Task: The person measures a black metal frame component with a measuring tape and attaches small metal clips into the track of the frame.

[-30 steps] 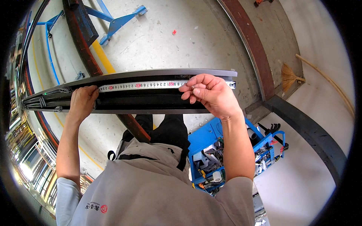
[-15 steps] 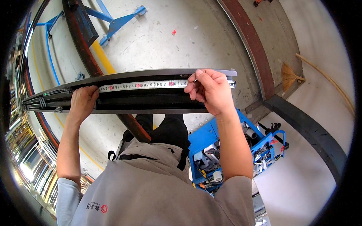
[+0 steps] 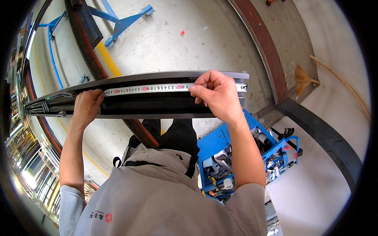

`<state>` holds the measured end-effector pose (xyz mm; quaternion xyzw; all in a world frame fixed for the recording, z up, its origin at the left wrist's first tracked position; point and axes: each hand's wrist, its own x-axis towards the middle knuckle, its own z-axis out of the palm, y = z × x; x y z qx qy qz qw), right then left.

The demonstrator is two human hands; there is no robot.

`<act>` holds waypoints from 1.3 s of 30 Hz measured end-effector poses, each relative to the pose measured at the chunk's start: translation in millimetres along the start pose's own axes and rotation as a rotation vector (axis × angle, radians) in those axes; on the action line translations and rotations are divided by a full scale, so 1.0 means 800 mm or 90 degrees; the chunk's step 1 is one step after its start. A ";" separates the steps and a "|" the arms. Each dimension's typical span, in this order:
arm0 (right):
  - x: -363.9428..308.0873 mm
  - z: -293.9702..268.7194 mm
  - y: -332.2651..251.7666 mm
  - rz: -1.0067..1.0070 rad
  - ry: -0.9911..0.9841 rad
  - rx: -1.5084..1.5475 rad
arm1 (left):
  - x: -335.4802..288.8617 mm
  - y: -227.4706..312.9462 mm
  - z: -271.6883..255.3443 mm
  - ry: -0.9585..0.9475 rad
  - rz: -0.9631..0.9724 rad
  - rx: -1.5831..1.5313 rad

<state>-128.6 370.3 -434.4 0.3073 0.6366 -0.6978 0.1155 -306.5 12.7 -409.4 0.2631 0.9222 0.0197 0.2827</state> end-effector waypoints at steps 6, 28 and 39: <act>0.009 -0.002 -0.003 0.051 0.032 0.092 | 0.002 0.000 -0.001 -0.021 -0.016 -0.013; -0.006 -0.022 0.020 -0.028 -0.132 0.161 | 0.002 0.009 0.004 0.014 -0.036 0.062; 0.002 0.019 0.010 -0.308 0.197 -0.411 | -0.002 0.007 0.010 0.065 -0.008 0.056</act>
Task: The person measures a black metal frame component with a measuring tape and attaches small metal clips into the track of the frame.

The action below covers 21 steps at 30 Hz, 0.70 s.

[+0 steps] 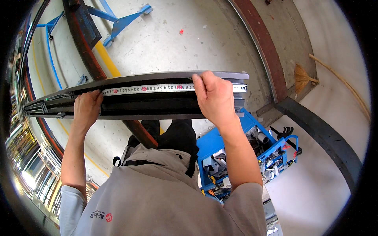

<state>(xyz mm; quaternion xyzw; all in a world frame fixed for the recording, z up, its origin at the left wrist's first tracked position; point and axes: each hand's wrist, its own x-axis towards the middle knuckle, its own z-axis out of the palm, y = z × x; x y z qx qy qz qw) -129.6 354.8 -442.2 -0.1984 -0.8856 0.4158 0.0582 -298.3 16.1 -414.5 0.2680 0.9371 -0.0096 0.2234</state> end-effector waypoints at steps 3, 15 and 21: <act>0.000 0.006 -0.001 0.087 0.001 0.065 | 0.000 -0.001 0.001 0.006 0.005 -0.005; -0.008 -0.004 -0.004 0.218 -0.035 0.256 | 0.001 -0.006 0.005 -0.004 -0.009 -0.043; 0.021 -0.063 0.005 -0.322 -0.126 -0.314 | 0.000 -0.003 -0.003 -0.039 -0.027 -0.027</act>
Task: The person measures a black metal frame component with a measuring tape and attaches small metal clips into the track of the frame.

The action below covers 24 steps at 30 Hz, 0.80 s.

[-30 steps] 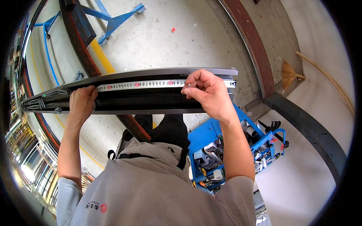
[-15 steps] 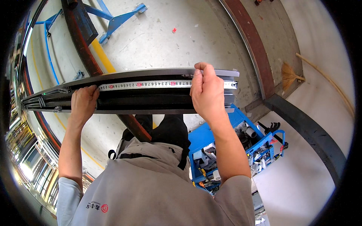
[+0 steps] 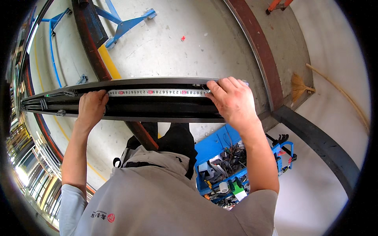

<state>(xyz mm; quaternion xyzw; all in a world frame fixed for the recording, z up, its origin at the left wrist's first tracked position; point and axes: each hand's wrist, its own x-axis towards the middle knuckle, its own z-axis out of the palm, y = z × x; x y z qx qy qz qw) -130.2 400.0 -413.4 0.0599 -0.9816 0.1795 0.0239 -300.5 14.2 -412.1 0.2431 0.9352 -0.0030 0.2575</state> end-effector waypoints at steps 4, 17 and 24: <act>0.010 -0.002 -0.001 -0.032 0.004 0.000 | 0.002 -0.002 0.003 -0.001 -0.002 -0.015; -0.010 0.069 -0.071 0.309 0.242 0.117 | 0.000 -0.004 0.005 0.025 0.019 0.012; -0.013 0.060 -0.064 0.202 0.249 0.059 | 0.000 -0.005 0.006 0.022 0.030 0.029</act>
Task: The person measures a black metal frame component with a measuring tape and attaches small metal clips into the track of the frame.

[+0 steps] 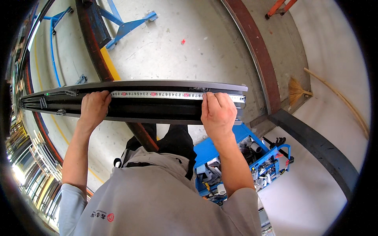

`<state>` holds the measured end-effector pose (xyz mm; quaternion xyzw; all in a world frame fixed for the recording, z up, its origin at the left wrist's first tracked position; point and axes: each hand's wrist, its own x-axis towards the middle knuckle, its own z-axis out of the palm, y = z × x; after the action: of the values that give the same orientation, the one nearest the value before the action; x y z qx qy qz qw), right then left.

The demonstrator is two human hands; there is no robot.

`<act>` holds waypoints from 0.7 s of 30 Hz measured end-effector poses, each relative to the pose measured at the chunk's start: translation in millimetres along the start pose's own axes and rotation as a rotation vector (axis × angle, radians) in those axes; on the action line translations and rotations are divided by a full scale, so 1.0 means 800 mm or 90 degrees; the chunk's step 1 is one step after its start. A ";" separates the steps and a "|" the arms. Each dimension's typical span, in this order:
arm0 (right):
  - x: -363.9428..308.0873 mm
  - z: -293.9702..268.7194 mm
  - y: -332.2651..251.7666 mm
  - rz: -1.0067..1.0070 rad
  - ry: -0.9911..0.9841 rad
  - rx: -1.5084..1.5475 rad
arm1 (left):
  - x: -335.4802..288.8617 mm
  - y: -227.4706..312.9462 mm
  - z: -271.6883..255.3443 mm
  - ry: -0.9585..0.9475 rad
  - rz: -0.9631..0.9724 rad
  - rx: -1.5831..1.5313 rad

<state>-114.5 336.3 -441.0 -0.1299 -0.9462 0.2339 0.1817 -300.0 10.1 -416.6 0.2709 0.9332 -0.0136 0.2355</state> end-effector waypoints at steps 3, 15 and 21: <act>0.006 -0.006 -0.001 -0.018 0.009 0.023 | 0.000 0.003 -0.002 0.004 -0.004 0.003; 0.004 -0.003 0.005 0.040 -0.007 0.107 | 0.001 0.002 -0.001 -0.017 -0.018 -0.020; -0.001 0.003 0.011 0.067 0.005 0.131 | 0.000 0.001 0.000 -0.004 -0.001 -0.015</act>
<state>-113.1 342.1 -447.6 -0.1606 -0.9084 0.3388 0.1851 -299.7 10.7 -417.0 0.2672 0.9328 -0.0039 0.2417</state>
